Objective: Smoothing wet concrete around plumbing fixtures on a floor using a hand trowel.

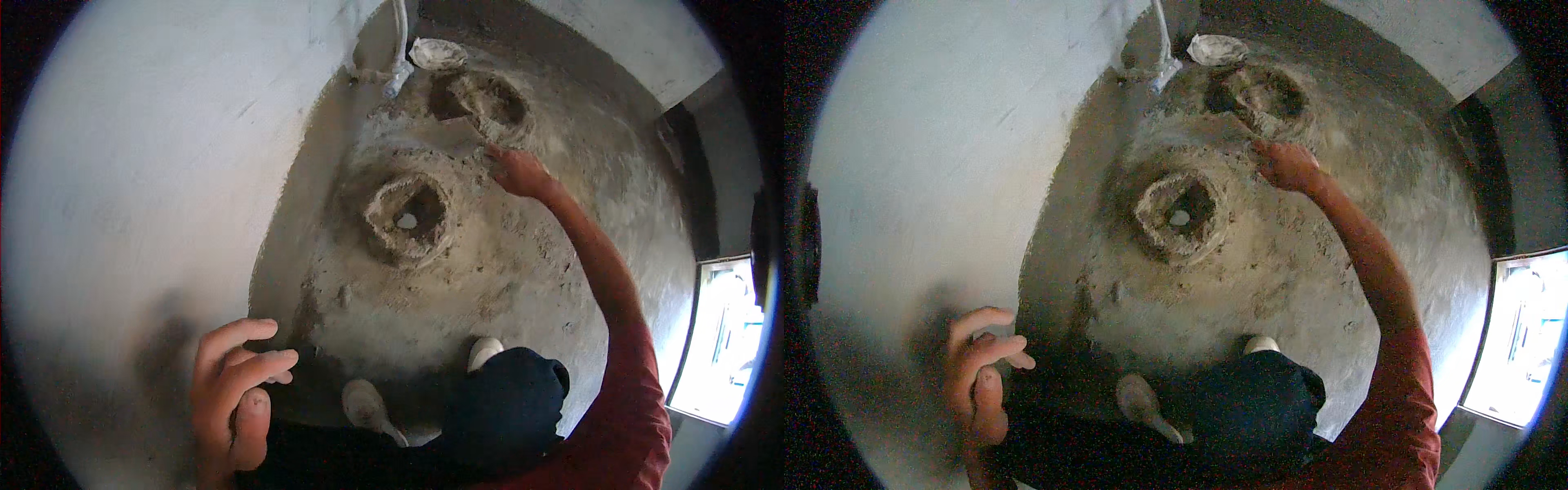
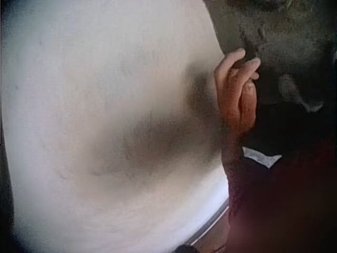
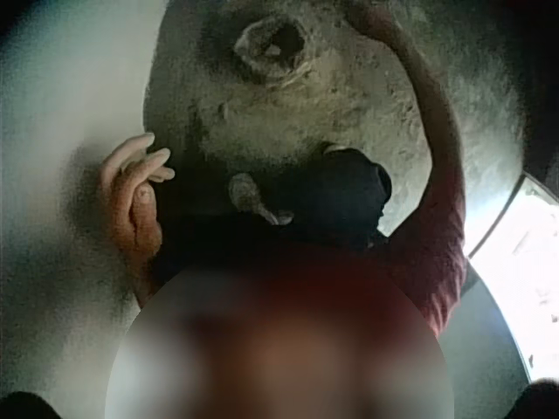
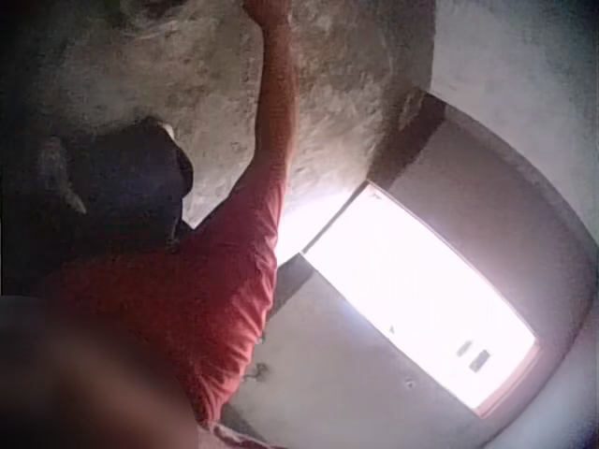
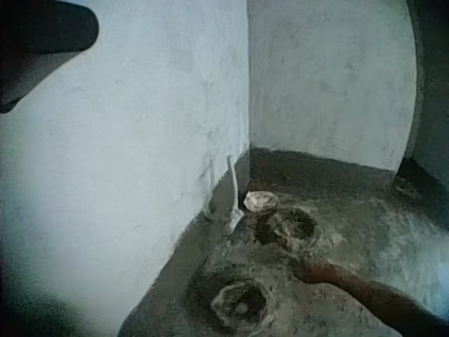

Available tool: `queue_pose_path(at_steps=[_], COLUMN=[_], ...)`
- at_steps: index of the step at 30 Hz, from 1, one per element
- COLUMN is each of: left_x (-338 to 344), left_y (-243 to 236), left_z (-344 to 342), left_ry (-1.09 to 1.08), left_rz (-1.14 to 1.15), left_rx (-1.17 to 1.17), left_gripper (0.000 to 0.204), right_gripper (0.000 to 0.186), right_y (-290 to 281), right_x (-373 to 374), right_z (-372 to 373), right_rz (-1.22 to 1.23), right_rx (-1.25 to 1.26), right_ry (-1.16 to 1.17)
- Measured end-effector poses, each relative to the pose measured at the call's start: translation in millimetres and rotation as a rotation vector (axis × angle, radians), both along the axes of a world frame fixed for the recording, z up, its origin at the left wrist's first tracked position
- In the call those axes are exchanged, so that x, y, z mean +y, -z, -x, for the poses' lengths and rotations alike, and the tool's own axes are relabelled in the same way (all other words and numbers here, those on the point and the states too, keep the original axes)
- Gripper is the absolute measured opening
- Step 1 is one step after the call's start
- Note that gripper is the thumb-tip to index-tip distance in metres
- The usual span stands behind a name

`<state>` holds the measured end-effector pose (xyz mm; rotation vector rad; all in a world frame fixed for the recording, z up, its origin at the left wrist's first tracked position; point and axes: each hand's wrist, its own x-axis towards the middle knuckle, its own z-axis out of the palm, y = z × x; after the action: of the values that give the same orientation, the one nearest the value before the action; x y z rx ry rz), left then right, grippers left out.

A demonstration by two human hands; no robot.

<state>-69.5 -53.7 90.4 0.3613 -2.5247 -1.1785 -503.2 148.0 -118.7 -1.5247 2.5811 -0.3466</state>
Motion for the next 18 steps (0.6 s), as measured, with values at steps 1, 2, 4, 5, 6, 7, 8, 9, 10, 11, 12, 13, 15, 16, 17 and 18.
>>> queue_pose_path(at_steps=[1, 2, 4, 5, 6, 7, 8, 9, 10, 11, 12, 13, 15, 16, 17, 18], left_x=[-0.7, -1.7, 1.1, 1.4, 1.1, 1.7, 2.7, 3.3, 3.5, 2.9, 2.0, 1.6, 3.8, 3.7, 3.5, 3.3], left_y=[10.7, 22.3, 10.4, 10.9, 12.0, 12.3, 12.7, 19.0, 24.8, 30.2, 30.3, 30.5, 23.4, 25.6, 28.2, 28.8], left_z=[12.6, 25.2, 31.1, 35.6, 37.0, 40.4, 43.2, 48.6, 53.9, 59.1, 60.3, 61.8, 64.0, 65.2, 65.9, 67.6], left_ry=[-0.002, 0.015, -0.006, -0.009, -0.016, -0.018, -0.022, -0.028, -0.033, -0.025, -0.029, -0.032, -0.048, -0.058, -0.056, -0.05], left_rz=[-0.039, -0.062, -0.039, -0.034, -0.022, -0.014, -0.008, -0.03, -0.053, -0.064, -0.05, -0.039, -0.012, -0.005, -0.011, -0.016], left_rx=[-0.009, -0.002, -0.04, -0.045, -0.062, -0.073, -0.082, -0.07, -0.059, -0.062, -0.077, -0.091, -0.115, -0.129, -0.128, -0.127], left_gripper=[0.033, 0.033, 0.033, 0.033, 0.033, 0.033, 0.033, 0.033, 0.033, 0.033, 0.033, 0.033, 0.033, 0.033, 0.033, 0.032], right_gripper=[0.047, 0.046, 0.045, 0.045, 0.045, 0.042, 0.04, 0.04, 0.038, 0.037, 0.037, 0.036, 0.035, 0.037, 0.038, 0.038], right_y=[-5.4, -7.2, 1.4, 7.5, 14.1, 16.4, 17.4, 22.6, 27.8, 31.5, 34.6, 36.0, 31.3, 30.2, 30.4, 33.3], right_x=[5.5, 6.7, -39.2, -53.0, -71.4, -86.8, -100.4, -102.4, -102.4, -98.0, -94.8, -87.1, -73.4, -64.2, -53.2, -35.4], right_z=[12.7, 23.6, 33.0, 36.5, 31.1, 27.6, 23.6, 23.5, 21.9, 21.0, 19.9, 20.0, 19.4, 20.5, 21.7, 26.4], right_rz=[-0.082, -0.231, -0.227, -0.266, -0.255, -0.279, -0.301, -0.311, -0.403, -0.497, -0.492, -0.407, -0.308, -0.42, -0.532, -0.534], right_rx=[0.062, 0.089, 0.129, 0.183, 0.172, 0.119, 0.065, 0.059, 0.116, 0.174, 0.168, 0.118, 0.065, 0.034, 0.004, 0.008], right_ry=[-0.034, -0.025, -0.16, -0.269, -0.278, -0.337, -0.397, -0.389, -0.373, -0.356, -0.36, -0.342, -0.326, -0.187, -0.045, -0.039])
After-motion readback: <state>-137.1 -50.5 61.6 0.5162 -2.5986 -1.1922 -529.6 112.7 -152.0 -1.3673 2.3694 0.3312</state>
